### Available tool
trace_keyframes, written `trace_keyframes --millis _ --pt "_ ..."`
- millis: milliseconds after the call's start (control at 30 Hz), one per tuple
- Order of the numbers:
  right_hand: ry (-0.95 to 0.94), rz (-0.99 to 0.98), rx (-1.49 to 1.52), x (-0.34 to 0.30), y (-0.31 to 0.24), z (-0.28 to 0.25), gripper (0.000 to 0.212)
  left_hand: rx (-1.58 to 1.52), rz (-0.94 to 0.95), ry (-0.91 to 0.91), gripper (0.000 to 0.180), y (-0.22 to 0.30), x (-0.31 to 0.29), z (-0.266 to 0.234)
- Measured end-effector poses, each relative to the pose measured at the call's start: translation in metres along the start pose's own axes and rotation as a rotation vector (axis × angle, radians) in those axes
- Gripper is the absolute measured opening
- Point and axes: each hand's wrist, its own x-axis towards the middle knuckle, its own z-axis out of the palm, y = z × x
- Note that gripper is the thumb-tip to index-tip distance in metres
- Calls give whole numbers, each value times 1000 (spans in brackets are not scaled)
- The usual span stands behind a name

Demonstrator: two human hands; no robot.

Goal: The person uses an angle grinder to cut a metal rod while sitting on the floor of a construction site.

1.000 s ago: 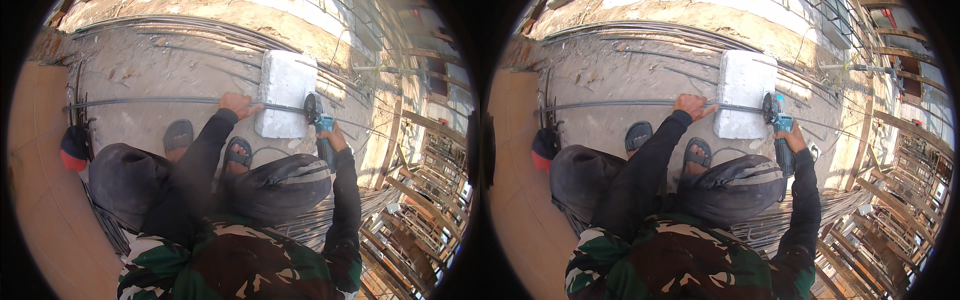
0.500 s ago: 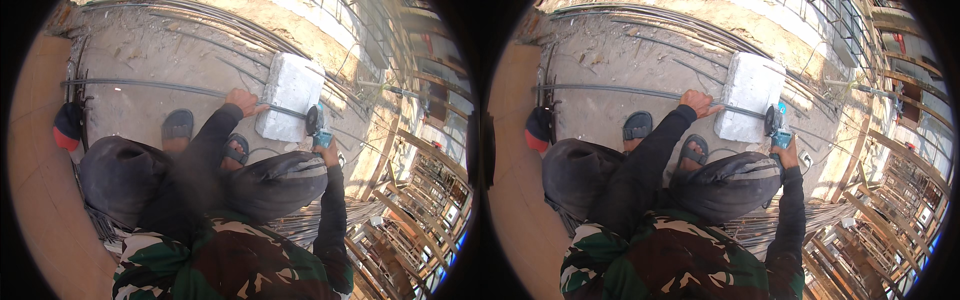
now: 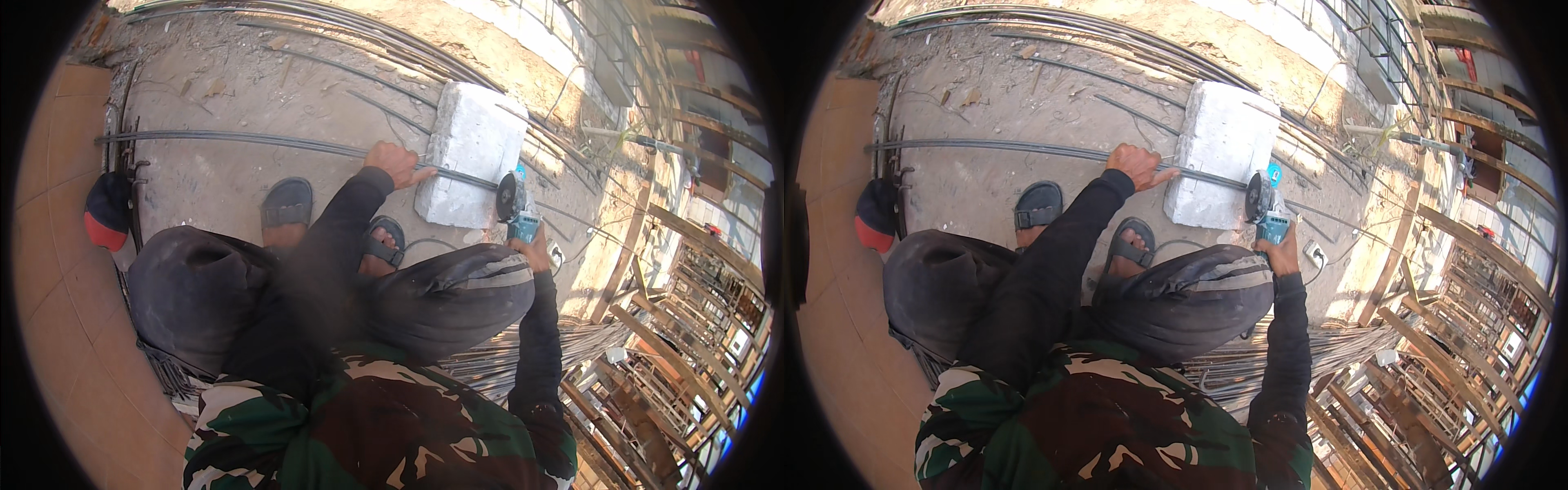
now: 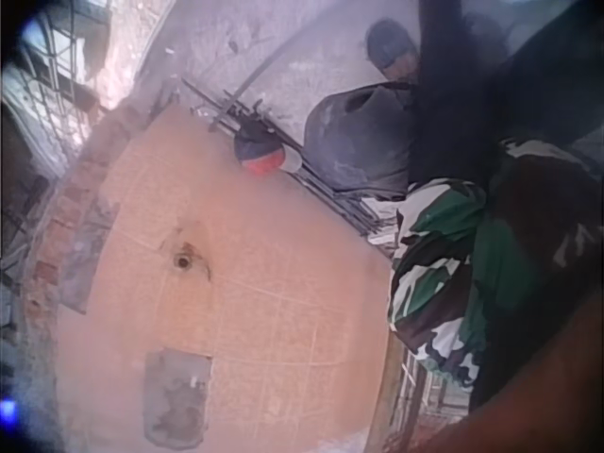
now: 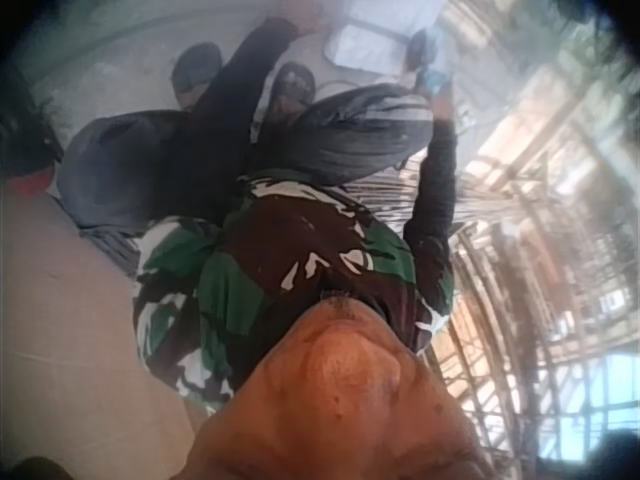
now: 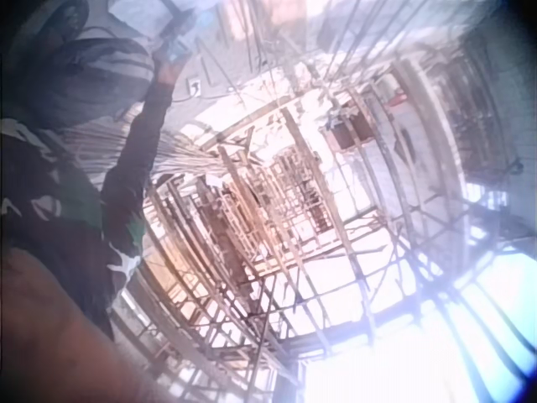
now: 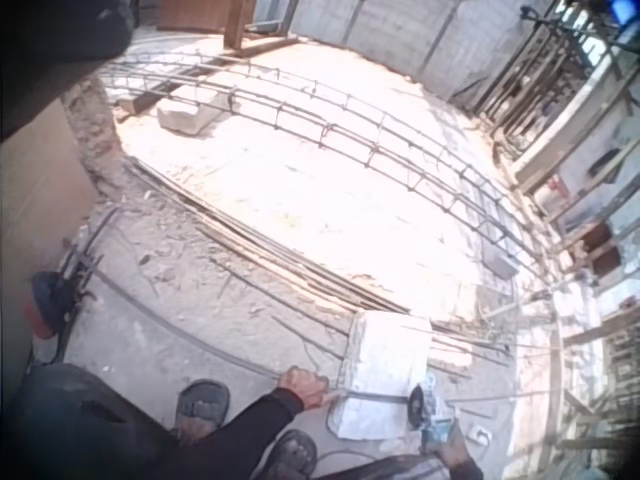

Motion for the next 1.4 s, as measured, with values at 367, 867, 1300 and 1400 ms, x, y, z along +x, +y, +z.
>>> trace_keyframes --millis 367,867,1300,1400 --pt "-16 -15 -18 12 7 -1 72 -1 -27 -151 66 3 -4 -16" --pt "-4 -8 6 27 20 -3 77 16 -24 -157 66 3 -3 -15" --pt "14 -6 -1 16 16 0 71 12 5 -34 65 1 -3 -5" --pt "8 17 19 8 6 4 69 12 4 -42 65 -1 -3 -4"
